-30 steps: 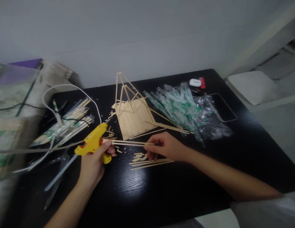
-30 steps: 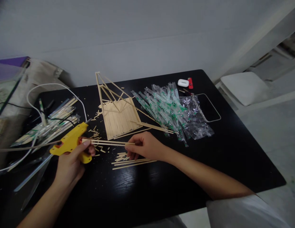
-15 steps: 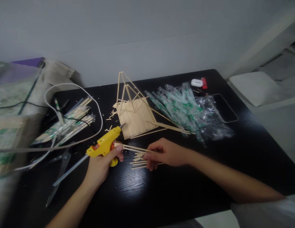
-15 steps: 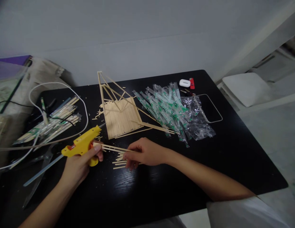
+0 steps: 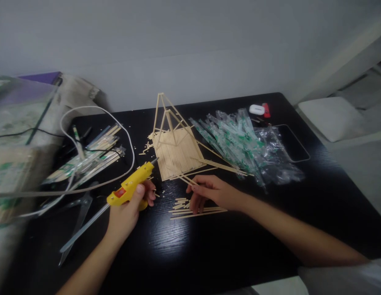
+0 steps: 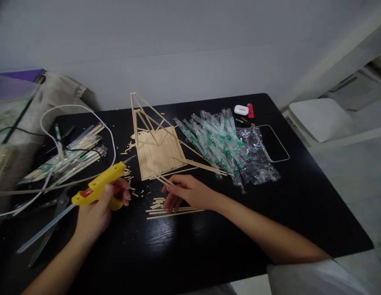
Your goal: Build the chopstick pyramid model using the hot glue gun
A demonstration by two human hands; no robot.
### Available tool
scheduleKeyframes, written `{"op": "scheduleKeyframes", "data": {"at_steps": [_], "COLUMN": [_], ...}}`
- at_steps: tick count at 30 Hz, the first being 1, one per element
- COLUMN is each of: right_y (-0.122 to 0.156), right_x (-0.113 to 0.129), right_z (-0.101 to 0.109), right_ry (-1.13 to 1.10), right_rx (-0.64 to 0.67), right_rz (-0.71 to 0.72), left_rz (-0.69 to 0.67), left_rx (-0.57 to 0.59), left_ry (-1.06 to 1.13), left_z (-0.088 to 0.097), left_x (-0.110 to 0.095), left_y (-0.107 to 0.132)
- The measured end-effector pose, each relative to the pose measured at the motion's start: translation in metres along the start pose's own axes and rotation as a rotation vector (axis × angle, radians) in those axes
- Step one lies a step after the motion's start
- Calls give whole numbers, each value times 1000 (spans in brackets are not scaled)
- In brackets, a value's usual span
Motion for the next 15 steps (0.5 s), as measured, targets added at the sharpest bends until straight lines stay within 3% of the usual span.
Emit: {"op": "scheduleKeyframes", "data": {"at_steps": [6, 11, 15], "right_y": [-4, -4, -4], "right_x": [-5, -5, -5], "right_z": [9, 11, 11], "right_ry": [10, 59, 64], "right_rx": [-59, -88, -84], "right_rz": [55, 103, 111], "left_rz": [-26, -113, -203], "left_rx": [43, 67, 79], "left_ry": [-51, -183, -303], "left_z": [-6, 0, 1], "left_x": [4, 16, 15], "left_y": [3, 4, 7]}}
Point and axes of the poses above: each hand's wrist, its own y-axis away from the middle knuckle, its own z-axis out of the back of the hand, x = y × z, the point moved 4 cm from there along -y, towards the middle knuckle, and after that the axes turned 5 degrees about z, right-handed, at the moved point
